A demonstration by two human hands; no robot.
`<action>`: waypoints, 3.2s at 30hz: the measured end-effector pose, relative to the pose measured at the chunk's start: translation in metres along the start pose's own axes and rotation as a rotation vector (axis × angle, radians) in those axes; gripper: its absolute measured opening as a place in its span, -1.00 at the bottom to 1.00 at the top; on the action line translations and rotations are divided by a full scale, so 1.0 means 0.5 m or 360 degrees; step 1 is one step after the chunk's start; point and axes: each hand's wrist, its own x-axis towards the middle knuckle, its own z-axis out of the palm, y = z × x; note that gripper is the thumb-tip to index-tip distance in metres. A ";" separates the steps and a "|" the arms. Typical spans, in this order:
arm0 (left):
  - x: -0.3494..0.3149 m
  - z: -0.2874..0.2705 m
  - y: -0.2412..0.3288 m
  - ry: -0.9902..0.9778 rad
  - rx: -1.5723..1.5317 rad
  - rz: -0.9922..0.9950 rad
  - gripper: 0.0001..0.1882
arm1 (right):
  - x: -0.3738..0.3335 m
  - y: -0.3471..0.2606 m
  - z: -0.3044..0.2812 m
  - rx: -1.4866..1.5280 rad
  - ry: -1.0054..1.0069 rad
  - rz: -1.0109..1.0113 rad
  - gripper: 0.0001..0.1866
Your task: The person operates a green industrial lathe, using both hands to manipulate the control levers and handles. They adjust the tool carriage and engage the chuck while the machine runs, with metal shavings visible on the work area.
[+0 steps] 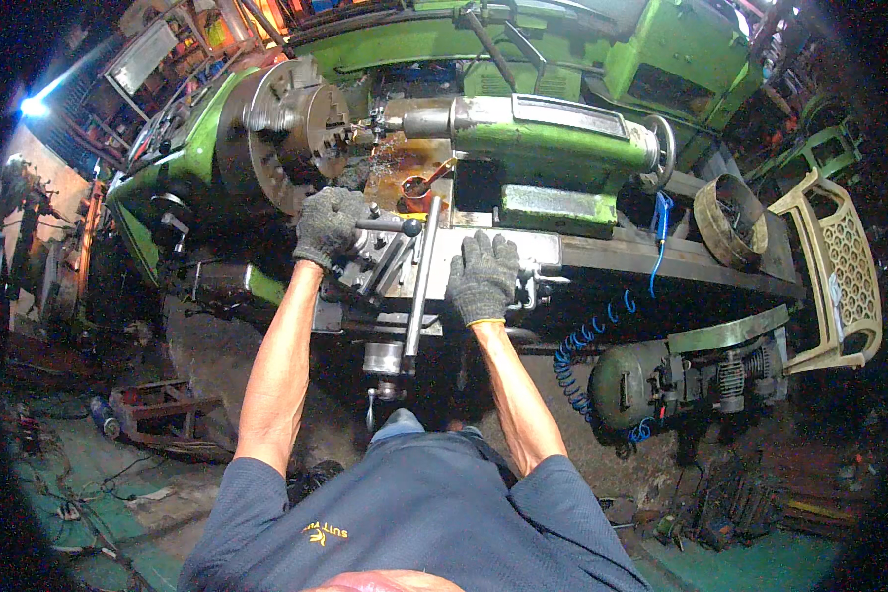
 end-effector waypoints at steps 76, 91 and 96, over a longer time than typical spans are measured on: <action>0.009 0.001 0.006 0.0059 -0.0309 -0.0073 -0.83 | 0.113 0.887 -0.017 -0.0495 -0.0218 0.1326 -0.43; 0.015 -0.012 0.008 -0.0111 0.0191 0.0163 -0.85 | 0.254 0.946 0.093 0.0511 0.0442 0.1063 -0.49; 0.004 -0.005 -0.003 -0.0065 0.0083 0.0146 -0.86 | 0.325 0.870 0.018 0.0118 0.0587 0.0062 -0.49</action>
